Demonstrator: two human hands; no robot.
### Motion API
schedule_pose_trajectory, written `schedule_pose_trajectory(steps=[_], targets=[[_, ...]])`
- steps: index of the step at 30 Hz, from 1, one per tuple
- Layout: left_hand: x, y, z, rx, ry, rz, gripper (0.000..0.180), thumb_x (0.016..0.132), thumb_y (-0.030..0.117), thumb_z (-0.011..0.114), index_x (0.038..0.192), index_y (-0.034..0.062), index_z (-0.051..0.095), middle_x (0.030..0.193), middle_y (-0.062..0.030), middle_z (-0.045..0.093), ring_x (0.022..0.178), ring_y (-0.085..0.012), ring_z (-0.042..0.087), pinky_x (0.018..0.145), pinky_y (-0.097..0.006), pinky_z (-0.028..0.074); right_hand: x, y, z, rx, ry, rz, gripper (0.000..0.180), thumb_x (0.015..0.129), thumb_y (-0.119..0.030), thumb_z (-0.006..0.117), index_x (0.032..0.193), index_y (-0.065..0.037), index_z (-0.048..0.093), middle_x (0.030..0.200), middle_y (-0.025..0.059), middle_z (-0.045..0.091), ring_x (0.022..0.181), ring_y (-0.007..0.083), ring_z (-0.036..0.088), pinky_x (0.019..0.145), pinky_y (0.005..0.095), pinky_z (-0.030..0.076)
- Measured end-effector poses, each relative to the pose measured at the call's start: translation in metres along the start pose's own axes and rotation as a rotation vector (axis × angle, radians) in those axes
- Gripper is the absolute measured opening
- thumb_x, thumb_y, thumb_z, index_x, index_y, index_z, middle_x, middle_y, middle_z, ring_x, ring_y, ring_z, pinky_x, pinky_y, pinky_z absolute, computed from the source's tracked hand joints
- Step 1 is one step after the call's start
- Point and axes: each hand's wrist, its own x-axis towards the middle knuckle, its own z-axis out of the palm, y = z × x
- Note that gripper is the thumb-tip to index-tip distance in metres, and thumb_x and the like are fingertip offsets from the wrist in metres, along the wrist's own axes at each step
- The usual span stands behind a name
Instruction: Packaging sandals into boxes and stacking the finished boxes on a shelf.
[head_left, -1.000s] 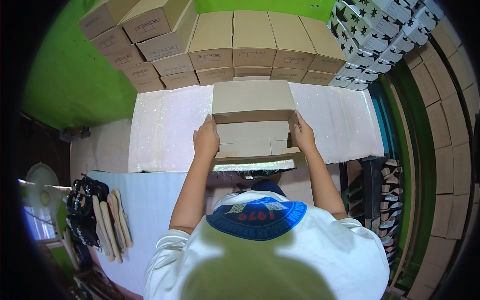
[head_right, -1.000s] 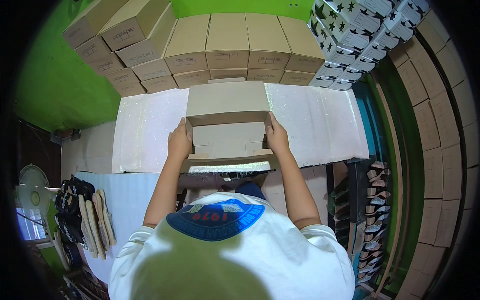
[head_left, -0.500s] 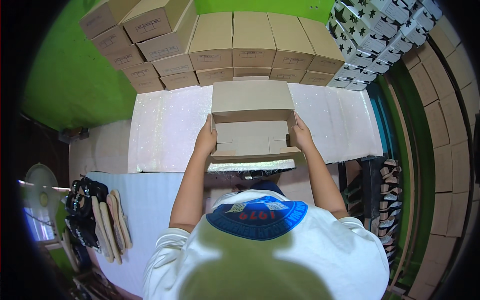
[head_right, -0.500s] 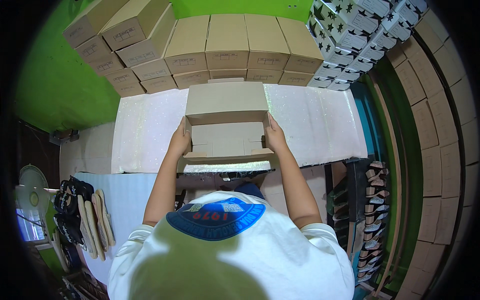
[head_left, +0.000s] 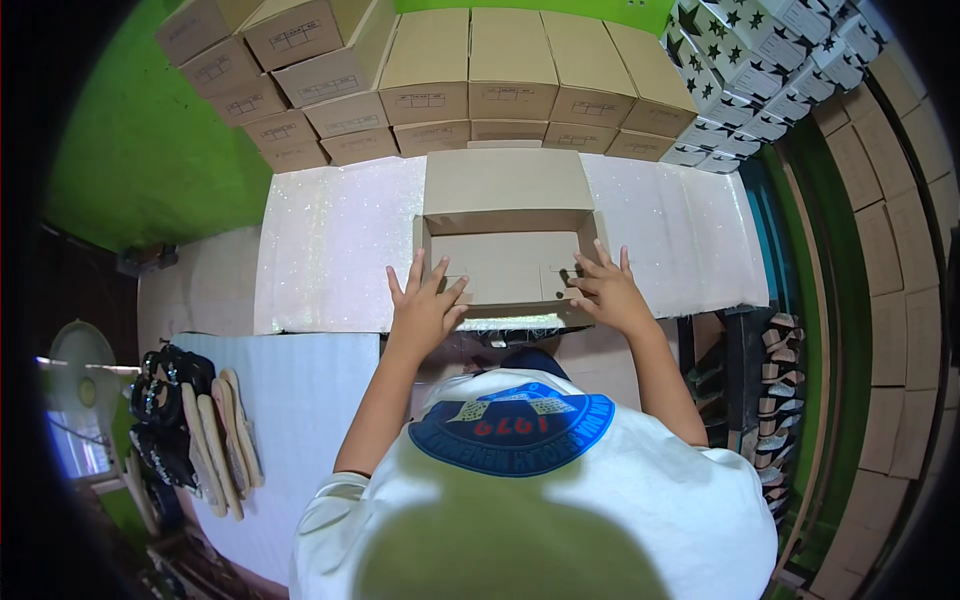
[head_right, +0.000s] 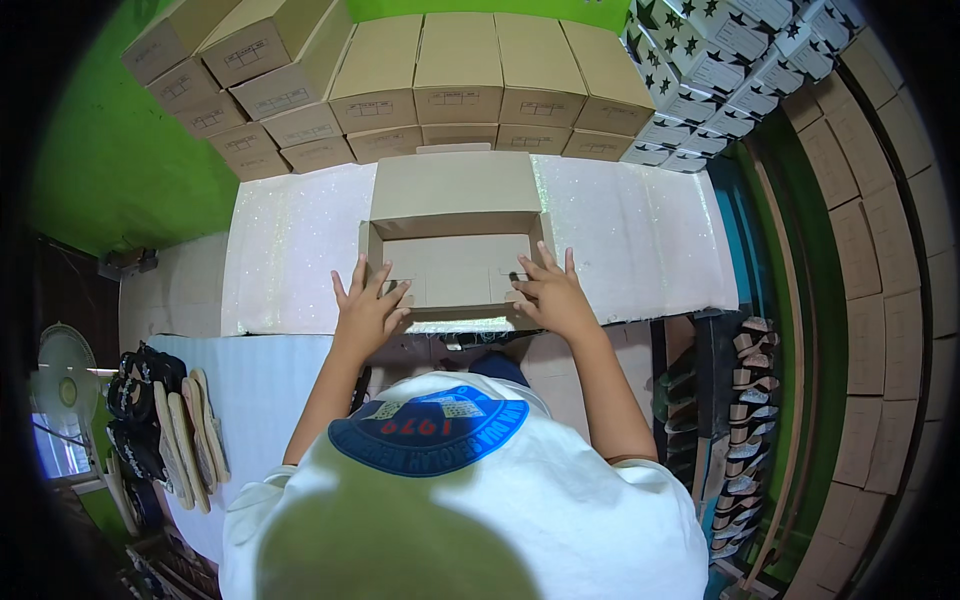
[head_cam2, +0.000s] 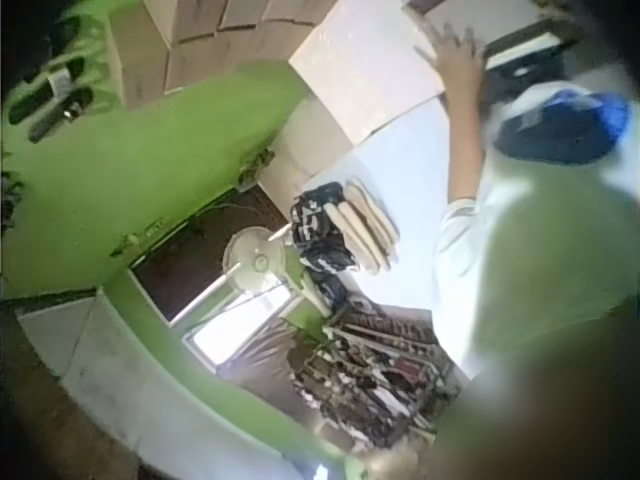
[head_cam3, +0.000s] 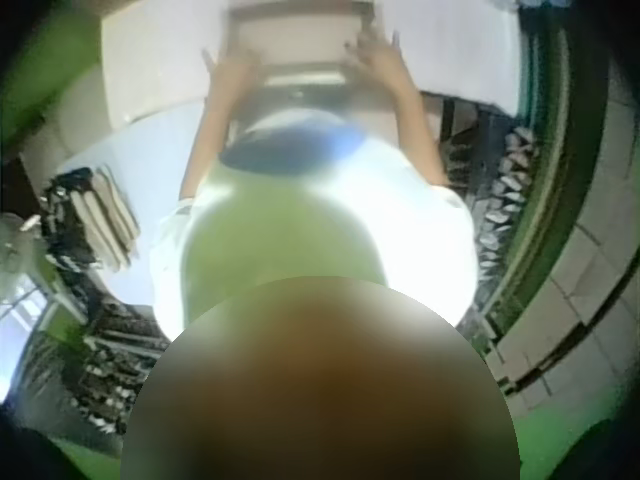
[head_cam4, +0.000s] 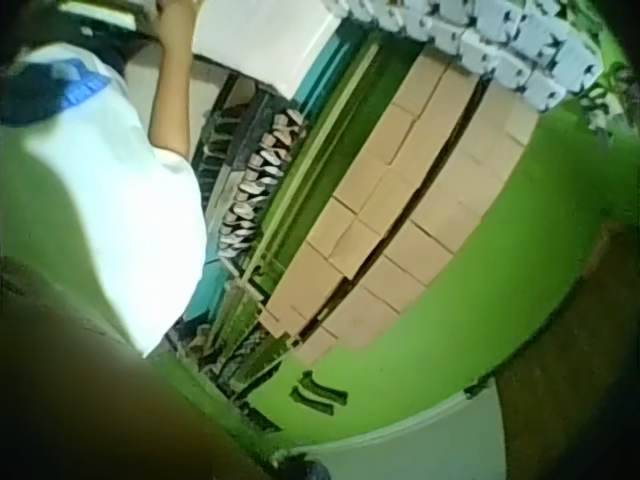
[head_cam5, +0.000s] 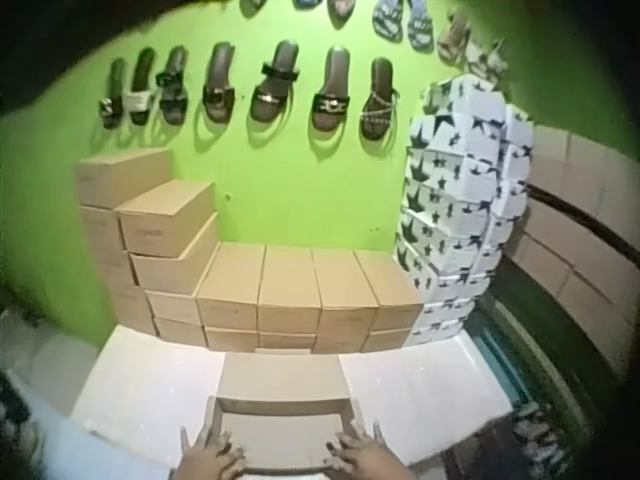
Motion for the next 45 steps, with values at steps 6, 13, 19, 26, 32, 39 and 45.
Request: schedule_pose_trajectory(steps=[6, 13, 19, 26, 32, 39, 45], targets=[[-0.003, -0.007, 0.017, -0.169, 0.103, 0.147, 0.031, 0.077, 0.027, 0.06, 0.107, 0.0232, 0.062, 0.128, -0.0064, 0.046, 0.127, -0.0332, 0.03, 0.103, -0.058, 0.011, -0.009, 0.002, 0.031, 0.024, 0.147, -0.078, 0.028, 0.077, -0.022, 0.061, 0.104, -0.016, 0.064, 0.112, 0.0021, 0.059, 0.122, 0.0279, 0.04, 0.105, 0.0529, 0.016], [-0.004, 0.002, 0.021, -0.169, 0.117, 0.065, 0.026, 0.081, 0.03, 0.055, 0.102, 0.0187, 0.064, 0.122, -0.0051, 0.052, 0.121, -0.0287, 0.039, 0.103, -0.055, 0.014, -0.012, -0.009, 0.035, 0.185, 0.252, 0.015, 0.021, 0.082, -0.026, 0.057, 0.098, -0.016, 0.064, 0.102, 0.0012, 0.063, 0.111, 0.0247, 0.049, 0.105, 0.0504, 0.019], [-0.001, 0.003, 0.032, -0.167, 0.162, 0.018, 0.016, 0.078, 0.029, 0.058, 0.082, 0.0155, 0.066, 0.106, -0.0008, 0.06, 0.112, -0.0241, 0.047, 0.102, -0.055, 0.017, -0.008, -0.004, 0.053, 0.185, 0.323, 0.067, 0.02, 0.078, -0.032, 0.061, 0.082, -0.014, 0.067, 0.088, -0.001, 0.066, 0.104, 0.0213, 0.054, 0.104, 0.0484, 0.02], [0.001, 0.002, 0.037, -0.173, 0.238, 0.01, 0.012, 0.078, 0.026, 0.06, 0.077, 0.0151, 0.064, 0.096, 0.002, 0.062, 0.107, -0.0235, 0.05, 0.101, -0.055, 0.019, -0.004, -0.001, 0.056, 0.177, 0.365, 0.079, 0.019, 0.078, -0.032, 0.06, 0.077, -0.014, 0.067, 0.081, -0.0013, 0.066, 0.102, 0.0206, 0.055, 0.104, 0.0476, 0.02], [0.0, 0.003, 0.037, -0.173, 0.245, 0.013, 0.014, 0.079, 0.027, 0.058, 0.078, 0.0144, 0.065, 0.096, 0.0005, 0.061, 0.107, -0.0245, 0.05, 0.101, -0.055, 0.019, -0.005, -0.003, 0.054, 0.186, 0.372, 0.077, 0.02, 0.077, -0.033, 0.061, 0.078, -0.014, 0.067, 0.083, -0.0011, 0.066, 0.102, 0.0213, 0.055, 0.104, 0.0489, 0.02], [-0.016, 0.008, 0.031, -0.136, 0.294, -0.067, 0.033, 0.078, 0.031, 0.06, 0.108, 0.0157, 0.06, 0.13, -0.0127, 0.04, 0.125, -0.0355, 0.03, 0.102, -0.058, 0.01, -0.012, -0.015, 0.041, 0.05, 0.339, 0.049, 0.024, 0.077, -0.033, 0.061, 0.089, -0.013, 0.066, 0.101, 0.0046, 0.062, 0.113, 0.0266, 0.047, 0.103, 0.0526, 0.021], [-0.049, 0.026, 0.034, -0.148, 0.297, -0.11, 0.041, 0.077, 0.028, 0.061, 0.116, 0.0168, 0.055, 0.135, -0.0161, 0.032, 0.126, -0.0374, 0.025, 0.101, -0.061, 0.007, -0.041, -0.033, 0.036, 0.066, 0.376, 0.004, 0.031, 0.076, -0.029, 0.062, 0.104, -0.016, 0.062, 0.119, 0.0092, 0.052, 0.119, 0.0327, 0.04, 0.101, 0.0561, 0.021]])
